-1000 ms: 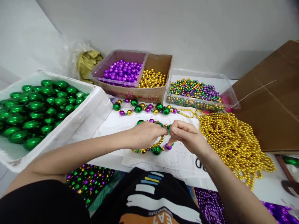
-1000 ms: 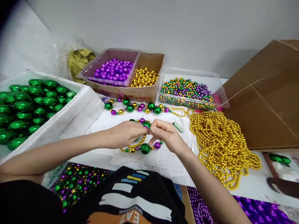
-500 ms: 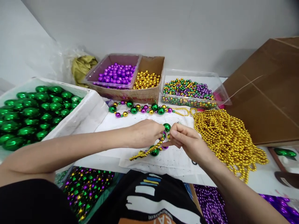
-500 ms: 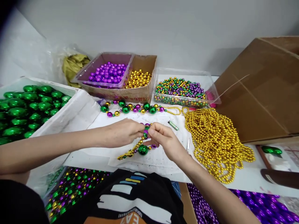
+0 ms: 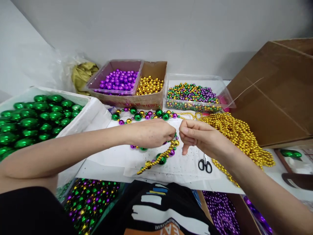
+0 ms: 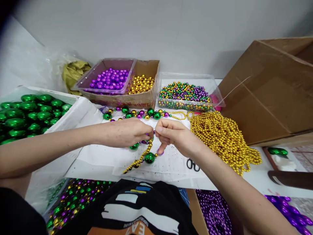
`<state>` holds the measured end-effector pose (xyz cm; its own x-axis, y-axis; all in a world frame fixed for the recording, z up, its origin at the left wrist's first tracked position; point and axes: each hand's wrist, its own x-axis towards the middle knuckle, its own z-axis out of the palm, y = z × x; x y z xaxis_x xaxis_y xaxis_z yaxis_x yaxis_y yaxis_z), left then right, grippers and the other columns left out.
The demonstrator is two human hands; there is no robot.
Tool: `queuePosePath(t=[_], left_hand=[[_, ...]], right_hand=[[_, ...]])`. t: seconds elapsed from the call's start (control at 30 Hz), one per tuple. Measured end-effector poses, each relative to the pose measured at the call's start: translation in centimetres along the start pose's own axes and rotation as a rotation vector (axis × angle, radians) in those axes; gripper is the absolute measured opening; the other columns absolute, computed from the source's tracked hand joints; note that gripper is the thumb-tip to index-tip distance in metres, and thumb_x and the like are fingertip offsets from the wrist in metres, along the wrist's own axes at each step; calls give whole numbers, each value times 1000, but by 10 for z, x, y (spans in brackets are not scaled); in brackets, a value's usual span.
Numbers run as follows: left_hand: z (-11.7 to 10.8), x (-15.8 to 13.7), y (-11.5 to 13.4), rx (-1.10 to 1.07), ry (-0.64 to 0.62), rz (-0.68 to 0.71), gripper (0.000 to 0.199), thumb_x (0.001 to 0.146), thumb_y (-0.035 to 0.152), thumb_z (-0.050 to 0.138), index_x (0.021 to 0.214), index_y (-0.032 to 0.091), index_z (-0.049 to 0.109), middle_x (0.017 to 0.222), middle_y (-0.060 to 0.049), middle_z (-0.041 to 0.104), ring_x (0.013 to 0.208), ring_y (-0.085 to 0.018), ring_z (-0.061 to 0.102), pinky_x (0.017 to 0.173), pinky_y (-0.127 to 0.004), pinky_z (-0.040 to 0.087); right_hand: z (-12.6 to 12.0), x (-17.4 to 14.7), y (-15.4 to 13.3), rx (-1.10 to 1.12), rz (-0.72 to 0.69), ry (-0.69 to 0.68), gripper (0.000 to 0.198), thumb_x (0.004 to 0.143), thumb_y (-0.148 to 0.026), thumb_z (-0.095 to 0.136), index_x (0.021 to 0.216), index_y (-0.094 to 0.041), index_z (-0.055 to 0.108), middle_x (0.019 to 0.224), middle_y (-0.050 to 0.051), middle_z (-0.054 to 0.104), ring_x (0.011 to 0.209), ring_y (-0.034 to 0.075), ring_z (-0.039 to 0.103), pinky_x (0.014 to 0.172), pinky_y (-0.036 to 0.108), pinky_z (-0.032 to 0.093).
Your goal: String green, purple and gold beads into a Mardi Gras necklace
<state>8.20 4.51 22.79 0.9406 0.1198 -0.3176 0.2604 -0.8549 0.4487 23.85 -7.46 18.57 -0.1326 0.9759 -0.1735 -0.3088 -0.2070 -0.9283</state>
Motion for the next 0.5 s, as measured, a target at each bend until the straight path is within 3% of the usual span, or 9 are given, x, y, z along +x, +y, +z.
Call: queuePosePath(t=[0.13, 0.27, 0.4, 0.5], left_hand=[[8, -6, 10, 238, 1, -119, 20, 85, 12, 46, 83, 14, 66, 67, -6, 61, 57, -13, 45, 57, -28, 28], [33, -5, 0, 242, 67, -189, 22, 82, 12, 49, 95, 11, 66, 75, -11, 65, 63, -16, 51, 58, -29, 29], [38, -2, -15, 83, 5, -256, 15, 85, 17, 49, 80, 14, 64, 67, -6, 59, 60, -13, 46, 57, -28, 28], [33, -3, -27, -205, -55, -243, 19, 85, 21, 51, 67, 16, 53, 59, 1, 48, 56, -10, 40, 56, -26, 29]], right_hand=[[5, 4, 4, 61, 27, 94, 31, 79, -38, 75, 68, -19, 53, 60, -6, 39, 52, 7, 33, 64, 32, 60], [6, 14, 38, 206, 9, 158, 28, 81, -37, 72, 71, -20, 52, 57, -7, 34, 52, 8, 34, 69, 36, 59], [15, 20, 66, 155, -121, 274, 30, 82, -38, 70, 69, -20, 51, 56, -7, 34, 51, 8, 33, 62, 29, 54], [23, 20, 72, 57, -247, 335, 30, 83, -37, 70, 67, -19, 52, 56, -7, 37, 51, 8, 31, 55, 24, 44]])
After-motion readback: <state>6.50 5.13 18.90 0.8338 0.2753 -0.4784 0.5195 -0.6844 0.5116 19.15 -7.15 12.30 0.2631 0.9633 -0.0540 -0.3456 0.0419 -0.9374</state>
